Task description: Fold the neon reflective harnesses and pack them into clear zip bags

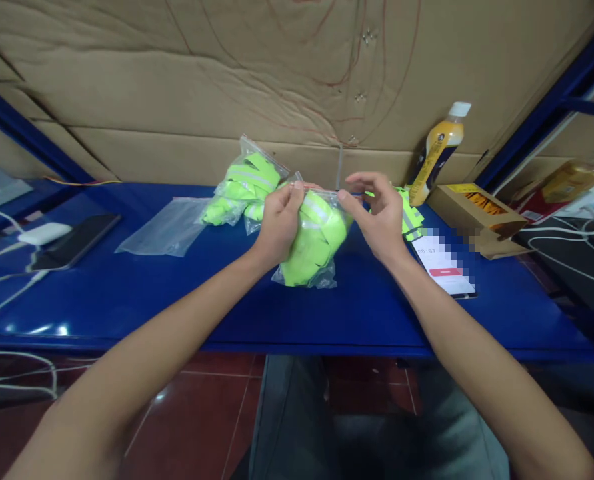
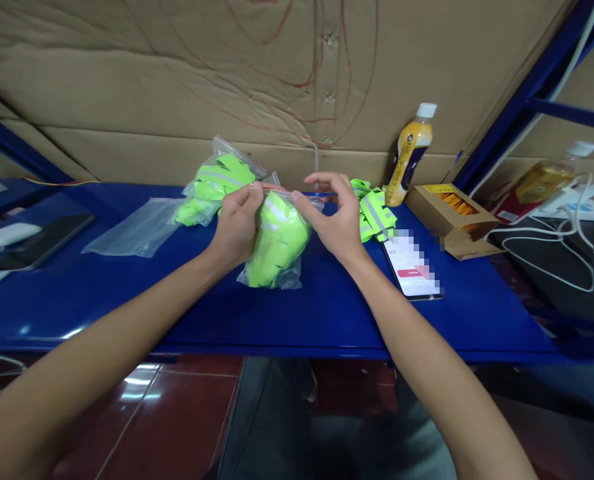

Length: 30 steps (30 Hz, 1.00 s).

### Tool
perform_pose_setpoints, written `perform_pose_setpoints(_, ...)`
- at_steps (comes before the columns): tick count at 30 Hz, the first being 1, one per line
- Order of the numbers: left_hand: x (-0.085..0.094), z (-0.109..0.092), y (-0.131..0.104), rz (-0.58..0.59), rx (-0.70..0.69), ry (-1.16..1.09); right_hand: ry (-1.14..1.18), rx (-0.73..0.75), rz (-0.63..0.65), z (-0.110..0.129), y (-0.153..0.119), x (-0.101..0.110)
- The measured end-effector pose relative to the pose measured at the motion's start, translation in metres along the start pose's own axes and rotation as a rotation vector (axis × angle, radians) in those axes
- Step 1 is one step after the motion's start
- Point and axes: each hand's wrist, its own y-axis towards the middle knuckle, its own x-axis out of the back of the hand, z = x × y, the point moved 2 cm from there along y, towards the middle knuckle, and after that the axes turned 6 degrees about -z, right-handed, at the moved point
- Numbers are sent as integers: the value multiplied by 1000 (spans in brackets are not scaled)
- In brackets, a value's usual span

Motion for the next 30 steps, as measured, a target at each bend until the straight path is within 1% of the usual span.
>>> perform_pose_setpoints(2, -2, -2, -2, 72, -23, 49, 7, 18, 194, 6, 4, 2)
perform_pose_setpoints(3, -4, -4, -3, 102, -26, 62, 21, 11, 268, 8, 4, 3)
perform_pose_setpoints(5, -5, -6, -5, 137, -27, 79, 60, -12, 356, 10, 4, 4)
perform_pose_setpoints(10, -4, -10, -5, 128, -57, 130, 110, -79, 459, 6, -3, -2)
perform_pose_setpoints(15, -4, -17, -4, 172, -122, 200, 152, -152, 527, 7, -7, -11)
perform_pose_setpoints(19, -6, -21, -5, 191, -135, 211, 170, -156, 584, 10, -5, -17)
perform_pose_setpoints(22, -5, -20, -4, 177, -160, 231, 165, -147, 644, 8, -5, -22)
perform_pose_setpoints(24, -4, -18, -1, 169, -186, 255, 149, -138, 647, 5, -7, -24)
perform_pose_setpoints(25, -3, -17, 0, 171, -195, 264, 137, -130, 622, 3, -8, -25)
perform_pose_setpoints(26, -2, -15, 2, 171, -201, 266, 118, -118, 574, 1, -9, -25)
perform_pose_setpoints(30, 4, -10, 8, 122, -179, 264, 14, -27, 271, -2, -11, -22)
